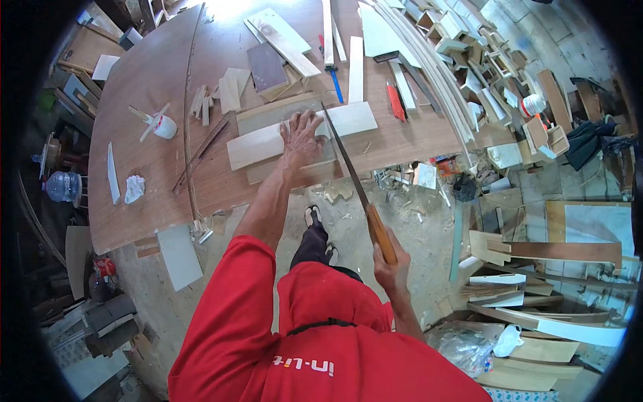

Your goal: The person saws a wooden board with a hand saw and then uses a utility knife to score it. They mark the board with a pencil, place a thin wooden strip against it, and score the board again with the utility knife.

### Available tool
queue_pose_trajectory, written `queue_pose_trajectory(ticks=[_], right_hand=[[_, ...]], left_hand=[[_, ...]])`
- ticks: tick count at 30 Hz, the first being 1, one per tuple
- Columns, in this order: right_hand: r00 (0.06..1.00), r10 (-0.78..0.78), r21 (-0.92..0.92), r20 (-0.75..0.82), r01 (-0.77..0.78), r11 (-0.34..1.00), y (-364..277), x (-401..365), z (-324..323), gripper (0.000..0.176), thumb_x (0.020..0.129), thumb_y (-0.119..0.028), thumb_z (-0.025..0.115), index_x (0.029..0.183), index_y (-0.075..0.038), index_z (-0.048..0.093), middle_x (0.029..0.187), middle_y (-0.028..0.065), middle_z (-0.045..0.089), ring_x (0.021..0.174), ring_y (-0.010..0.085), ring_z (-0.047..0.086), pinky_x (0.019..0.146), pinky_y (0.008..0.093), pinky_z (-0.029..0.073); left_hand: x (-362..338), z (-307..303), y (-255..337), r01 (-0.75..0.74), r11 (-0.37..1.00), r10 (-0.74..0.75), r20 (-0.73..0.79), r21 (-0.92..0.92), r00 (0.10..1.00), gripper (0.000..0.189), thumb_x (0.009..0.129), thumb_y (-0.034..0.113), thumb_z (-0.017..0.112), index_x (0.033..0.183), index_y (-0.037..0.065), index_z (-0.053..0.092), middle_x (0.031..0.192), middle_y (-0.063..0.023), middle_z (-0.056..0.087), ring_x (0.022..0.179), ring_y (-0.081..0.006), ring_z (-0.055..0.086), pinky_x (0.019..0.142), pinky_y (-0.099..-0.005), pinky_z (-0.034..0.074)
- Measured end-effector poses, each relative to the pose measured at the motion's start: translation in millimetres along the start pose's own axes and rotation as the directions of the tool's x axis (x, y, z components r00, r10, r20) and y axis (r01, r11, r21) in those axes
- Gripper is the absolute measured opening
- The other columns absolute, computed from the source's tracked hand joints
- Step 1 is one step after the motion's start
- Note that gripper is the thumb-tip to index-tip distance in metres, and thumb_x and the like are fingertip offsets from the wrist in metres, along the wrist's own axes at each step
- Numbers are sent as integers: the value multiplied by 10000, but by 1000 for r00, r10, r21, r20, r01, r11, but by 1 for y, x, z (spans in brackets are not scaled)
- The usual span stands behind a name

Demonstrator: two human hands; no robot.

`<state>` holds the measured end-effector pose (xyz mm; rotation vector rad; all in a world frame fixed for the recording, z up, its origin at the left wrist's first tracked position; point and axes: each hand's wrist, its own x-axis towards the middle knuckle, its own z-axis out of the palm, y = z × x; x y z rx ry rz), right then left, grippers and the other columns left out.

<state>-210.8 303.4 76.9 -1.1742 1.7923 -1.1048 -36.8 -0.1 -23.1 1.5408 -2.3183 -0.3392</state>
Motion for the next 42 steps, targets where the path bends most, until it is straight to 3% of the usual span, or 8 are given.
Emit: queue_pose_trajectory(ticks=[13,24,26,30,33,37,39,42], right_hand=[[1000,4,25,-12,-4,1000,-8,-25,-5,493,840,46,552,1329,-3,510,679,-19,459,568,37,395,505,197,366],[1000,-22,2,-16,22,1000,-4,-21,-4,484,846,30,558,1327,-11,514,719,-18,486,602,45,417,541,192,383],[981,190,39,42,-192,981,-4,-12,-1,429,869,31,561,1295,42,514,1059,140,678,908,119,632,781,242,492],[994,104,133,46,-109,985,-3,-25,-8,440,869,22,565,1305,38,508,1084,143,668,966,124,620,831,242,479],[955,292,-73,49,-288,955,-20,-9,-5,438,870,18,560,1304,36,509,1113,146,660,1027,148,620,877,245,461],[994,101,10,48,-101,995,-9,-19,-9,434,863,16,562,1294,30,518,1084,188,663,975,175,655,829,262,487],[1000,4,-70,-22,-5,998,-7,-19,-4,515,829,38,562,1338,-15,501,697,-21,486,571,50,421,520,214,394],[997,74,-3,-22,-74,997,-8,-4,6,524,823,37,565,1340,-18,500,688,2,492,570,56,429,519,219,399]], left_hand=[[4,0,-1,2,1000,-3,9,12,1000,637,747,294,675,1340,230,453,1427,-55,335,1362,-326,240,1060,-657,168],[1,-3,1,18,1000,-19,40,23,999,640,744,289,691,1341,245,463,1440,-34,325,1352,-313,256,1058,-640,183],[2,2,-1,12,999,-13,30,45,999,635,748,289,690,1339,246,462,1439,-36,325,1352,-316,256,1057,-640,183],[3,0,-3,17,1000,-18,19,21,1000,626,756,282,681,1338,240,456,1436,-52,327,1363,-327,240,1062,-648,169],[-5,4,1,13,1000,-13,26,-4,1000,626,754,264,671,1339,235,451,1431,-66,333,1368,-331,231,1062,-652,159],[2,-2,0,17,999,-18,46,32,999,621,759,271,671,1338,229,451,1424,-65,342,1366,-336,237,1062,-645,165],[1,-4,0,15,1000,-16,45,13,999,623,753,281,687,1333,231,465,1423,-48,341,1360,-328,247,1060,-648,171],[5,-4,-1,4,999,-5,21,32,1000,623,747,283,700,1327,230,479,1419,-27,344,1352,-317,261,1058,-651,180]])
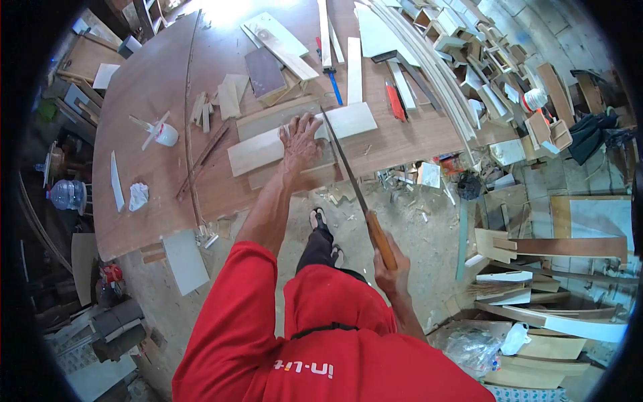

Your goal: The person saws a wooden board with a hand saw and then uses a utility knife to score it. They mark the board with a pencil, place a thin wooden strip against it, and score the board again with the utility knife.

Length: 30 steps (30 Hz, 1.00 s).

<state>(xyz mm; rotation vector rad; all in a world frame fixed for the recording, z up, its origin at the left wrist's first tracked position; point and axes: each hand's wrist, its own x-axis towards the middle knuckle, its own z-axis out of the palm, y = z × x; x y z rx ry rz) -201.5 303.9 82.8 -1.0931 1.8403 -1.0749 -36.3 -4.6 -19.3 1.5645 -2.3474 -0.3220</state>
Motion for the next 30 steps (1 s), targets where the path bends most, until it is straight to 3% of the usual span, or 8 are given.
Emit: queue_pose_trajectory(ticks=[3,6,11,13,16,26,29,30], right_hand=[[989,-146,89,-5,146,985,15,-20,-7,519,833,31,555,1347,-20,496,692,6,498,576,51,427,519,216,397],[1000,-10,-35,28,11,999,1,2,-5,525,834,30,543,1354,-22,490,697,-4,498,581,43,422,525,211,401],[995,-97,52,24,96,994,9,-15,-8,525,836,33,538,1356,-19,486,692,-17,479,572,46,405,520,210,386],[995,-95,-106,25,97,990,7,-7,-5,517,841,27,542,1353,-20,488,712,-17,502,587,47,421,536,205,392],[997,-77,57,0,77,995,12,4,7,516,837,28,546,1348,-28,500,720,-17,513,603,50,436,558,202,402],[998,-59,88,-7,59,994,14,-1,5,494,842,20,554,1334,-2,511,768,-1,549,630,46,447,579,196,415],[993,-114,50,-28,116,992,12,-4,6,497,841,26,553,1335,-3,508,751,-9,535,625,44,446,577,194,415],[998,-63,55,15,62,997,4,-4,3,481,855,35,547,1334,12,499,951,78,586,835,97,522,737,222,435]], left_hand=[[-2,6,-1,14,1000,-15,-23,-5,1000,619,748,269,696,1327,227,480,1412,-23,351,1348,-315,268,1056,-646,186],[-5,1,2,-3,1000,3,-6,-27,1000,622,743,262,689,1325,225,472,1408,-32,351,1344,-315,268,1046,-646,192],[-2,4,-3,-9,1000,8,-33,-9,999,622,743,253,684,1324,223,464,1410,-46,346,1342,-320,261,1036,-648,196],[-4,-5,3,-12,999,13,21,-41,1000,620,751,244,677,1330,221,457,1414,-47,341,1344,-334,253,1036,-653,194],[-2,0,-1,-18,1000,18,22,-22,1000,623,763,247,667,1344,218,444,1426,-45,332,1349,-353,242,1046,-661,179],[-1,9,-3,-110,990,110,-2,-84,994,614,802,264,635,1376,218,421,1473,-49,305,1371,-365,217,1060,-704,123],[-9,2,12,84,995,-80,75,-49,994,598,825,274,644,1382,245,428,1503,-21,274,1414,-331,172,1073,-700,83],[-8,7,12,100,995,-98,59,-32,993,592,831,283,637,1383,252,426,1512,-13,260,1424,-328,147,1074,-706,65]])
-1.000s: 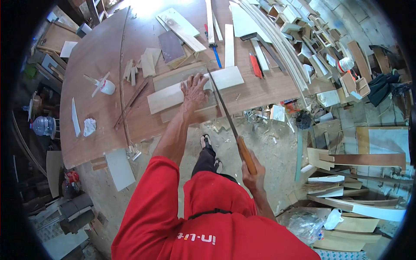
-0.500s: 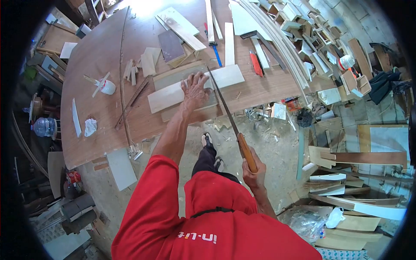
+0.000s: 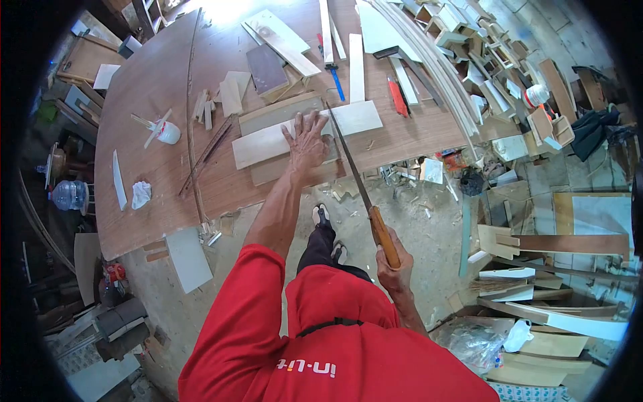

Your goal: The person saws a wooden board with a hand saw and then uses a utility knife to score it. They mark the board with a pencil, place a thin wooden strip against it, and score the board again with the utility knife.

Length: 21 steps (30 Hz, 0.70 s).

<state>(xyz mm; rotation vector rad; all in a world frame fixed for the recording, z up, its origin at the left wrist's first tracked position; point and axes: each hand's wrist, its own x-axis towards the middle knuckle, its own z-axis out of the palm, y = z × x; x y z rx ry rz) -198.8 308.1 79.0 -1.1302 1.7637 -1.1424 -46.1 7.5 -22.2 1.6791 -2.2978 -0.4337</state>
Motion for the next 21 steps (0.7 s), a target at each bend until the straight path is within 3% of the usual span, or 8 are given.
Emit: queue_pose_trajectory(ticks=[1,4,11,13,16,19,21], right_hand=[[998,58,1,38,-58,998,-8,-2,-4,466,869,45,542,1332,27,490,1151,166,637,1046,150,599,898,251,455],[987,159,13,21,-159,987,-17,-23,-15,470,865,56,536,1332,16,494,1145,172,637,1038,152,606,883,251,462],[995,97,53,-32,-95,994,-3,-21,-10,461,865,56,534,1324,18,503,1143,164,642,1041,146,610,883,247,461],[982,190,-4,19,-190,982,-7,-2,-1,461,864,55,535,1322,26,503,1104,149,650,960,129,613,833,237,470],[982,189,-45,23,-188,981,-15,-14,-7,461,860,56,541,1319,36,501,1046,118,653,839,110,582,759,223,466],[997,72,67,-13,-71,995,-15,-20,-7,464,857,53,551,1318,24,506,1014,110,662,792,95,570,713,218,464],[990,143,20,7,-143,989,-20,0,-1,464,855,53,552,1316,22,509,1026,119,668,821,98,590,723,222,472]], left_hand=[[0,2,1,16,1000,-16,-13,13,1000,585,838,293,629,1385,260,424,1521,-5,247,1435,-325,123,1075,-712,47],[2,1,0,27,1000,-27,19,-4,999,595,832,284,630,1386,265,415,1521,3,238,1438,-318,108,1078,-707,46],[5,-6,3,45,999,-45,79,6,996,625,809,242,623,1391,279,398,1515,8,233,1439,-314,100,1071,-709,55],[3,-7,3,24,1000,-24,73,-1,997,622,804,241,618,1386,280,403,1510,13,238,1435,-314,110,1065,-714,67],[5,-7,4,49,999,-49,75,-6,996,608,808,259,623,1379,275,413,1504,15,247,1430,-314,121,1063,-714,71],[4,-3,1,9,999,-9,16,-34,1000,602,788,272,640,1355,253,438,1491,-26,274,1417,-339,140,1053,-728,76],[5,-1,2,18,999,-17,32,-33,999,601,800,287,641,1363,263,432,1497,-8,262,1418,-326,141,1053,-725,76]])
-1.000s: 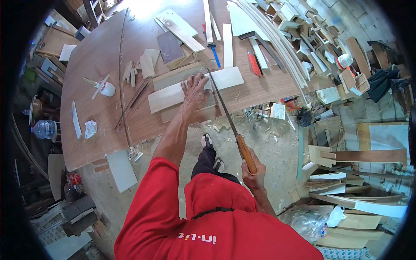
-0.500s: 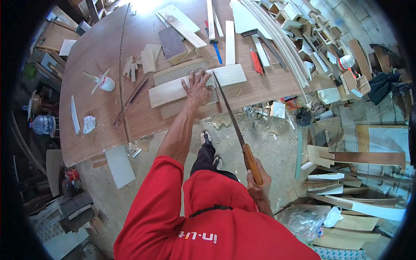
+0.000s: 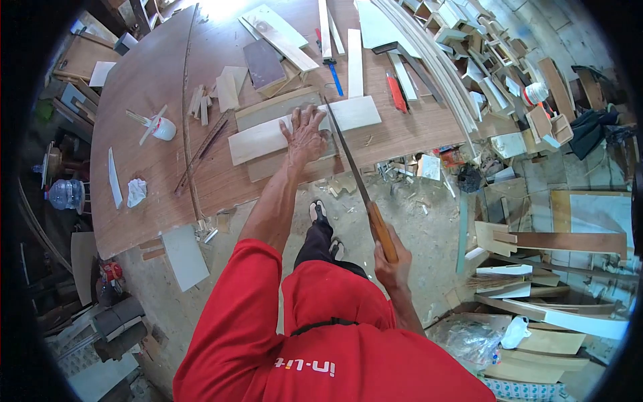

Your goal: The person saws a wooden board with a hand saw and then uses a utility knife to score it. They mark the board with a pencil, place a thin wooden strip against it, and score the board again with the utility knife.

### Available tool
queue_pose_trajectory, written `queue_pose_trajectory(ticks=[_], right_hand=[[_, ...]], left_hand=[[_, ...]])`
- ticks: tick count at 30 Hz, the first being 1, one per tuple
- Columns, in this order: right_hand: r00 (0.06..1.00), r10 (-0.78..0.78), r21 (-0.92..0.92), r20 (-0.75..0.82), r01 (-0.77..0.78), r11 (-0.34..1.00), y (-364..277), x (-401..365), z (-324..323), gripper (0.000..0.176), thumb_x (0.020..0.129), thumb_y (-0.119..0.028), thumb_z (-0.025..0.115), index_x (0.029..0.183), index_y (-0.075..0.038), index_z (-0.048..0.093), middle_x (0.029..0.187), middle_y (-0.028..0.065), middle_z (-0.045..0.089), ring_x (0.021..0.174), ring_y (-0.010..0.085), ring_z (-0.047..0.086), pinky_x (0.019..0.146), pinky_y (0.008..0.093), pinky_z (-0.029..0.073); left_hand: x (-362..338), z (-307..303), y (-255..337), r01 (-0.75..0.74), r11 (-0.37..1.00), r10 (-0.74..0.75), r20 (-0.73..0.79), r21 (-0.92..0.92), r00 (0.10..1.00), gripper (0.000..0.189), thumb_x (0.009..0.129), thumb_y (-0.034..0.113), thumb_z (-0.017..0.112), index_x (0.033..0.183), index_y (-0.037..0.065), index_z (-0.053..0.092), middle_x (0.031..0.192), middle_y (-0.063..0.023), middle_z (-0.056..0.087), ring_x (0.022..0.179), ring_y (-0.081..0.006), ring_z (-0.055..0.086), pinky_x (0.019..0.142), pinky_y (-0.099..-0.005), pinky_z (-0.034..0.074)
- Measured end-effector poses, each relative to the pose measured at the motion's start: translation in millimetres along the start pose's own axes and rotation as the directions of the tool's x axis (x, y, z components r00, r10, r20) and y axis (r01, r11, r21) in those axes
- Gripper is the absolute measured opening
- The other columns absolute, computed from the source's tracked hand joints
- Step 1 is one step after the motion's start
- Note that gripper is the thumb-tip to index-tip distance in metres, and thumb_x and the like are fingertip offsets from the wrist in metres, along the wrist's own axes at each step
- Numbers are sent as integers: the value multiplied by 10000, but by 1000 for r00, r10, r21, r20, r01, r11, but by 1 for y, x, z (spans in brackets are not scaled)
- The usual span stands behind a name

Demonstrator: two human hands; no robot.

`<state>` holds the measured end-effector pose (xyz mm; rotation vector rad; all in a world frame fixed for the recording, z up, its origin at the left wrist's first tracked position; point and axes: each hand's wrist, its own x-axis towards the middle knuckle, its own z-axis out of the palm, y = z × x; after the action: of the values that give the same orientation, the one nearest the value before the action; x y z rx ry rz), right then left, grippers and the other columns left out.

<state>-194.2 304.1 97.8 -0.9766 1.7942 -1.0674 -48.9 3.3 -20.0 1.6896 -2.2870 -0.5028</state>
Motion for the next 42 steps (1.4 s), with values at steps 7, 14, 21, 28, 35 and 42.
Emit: queue_pose_trajectory(ticks=[7,14,21,28,35,42], right_hand=[[999,-23,-79,-32,20,997,5,-11,-3,457,855,37,565,1308,38,507,1059,132,678,876,119,631,738,242,492],[978,-201,-29,-56,199,980,19,-13,-1,525,829,45,539,1348,-20,497,736,-17,518,615,37,439,547,192,397],[997,-64,62,-35,66,996,31,-20,0,496,850,-1,548,1343,-1,488,737,-18,520,603,51,427,534,212,390],[997,-72,-16,-30,72,997,26,-10,0,483,861,-13,547,1340,11,490,701,-36,480,586,28,398,527,184,374],[974,-213,-100,-83,205,974,26,7,6,500,840,8,549,1337,-9,498,709,-1,506,599,35,445,534,193,393],[998,-51,-101,-42,47,994,23,-8,-6,500,836,10,555,1333,-13,499,738,27,542,591,46,441,534,216,403]], left_hand=[[2,0,-1,26,999,-26,18,20,1000,625,765,271,655,1355,271,449,1494,-26,270,1424,-319,126,1052,-721,83],[3,1,-3,28,1000,-28,-16,-13,999,634,759,266,658,1359,275,451,1489,-22,278,1419,-314,136,1053,-716,79],[1,5,-3,24,1000,-24,9,5,1000,639,761,272,657,1363,276,442,1502,-26,266,1421,-320,138,1054,-719,72],[4,0,-3,42,998,-44,60,36,997,666,766,274,649,1383,275,398,1513,-24,247,1431,-327,108,1044,-729,72],[4,5,-7,8,1000,-8,12,3,1000,654,758,290,654,1363,268,409,1502,-29,257,1415,-329,137,1037,-728,88],[-3,5,-3,11,1000,-11,9,-18,1000,652,743,262,654,1352,268,423,1481,-23,282,1411,-330,148,1039,-728,81]])
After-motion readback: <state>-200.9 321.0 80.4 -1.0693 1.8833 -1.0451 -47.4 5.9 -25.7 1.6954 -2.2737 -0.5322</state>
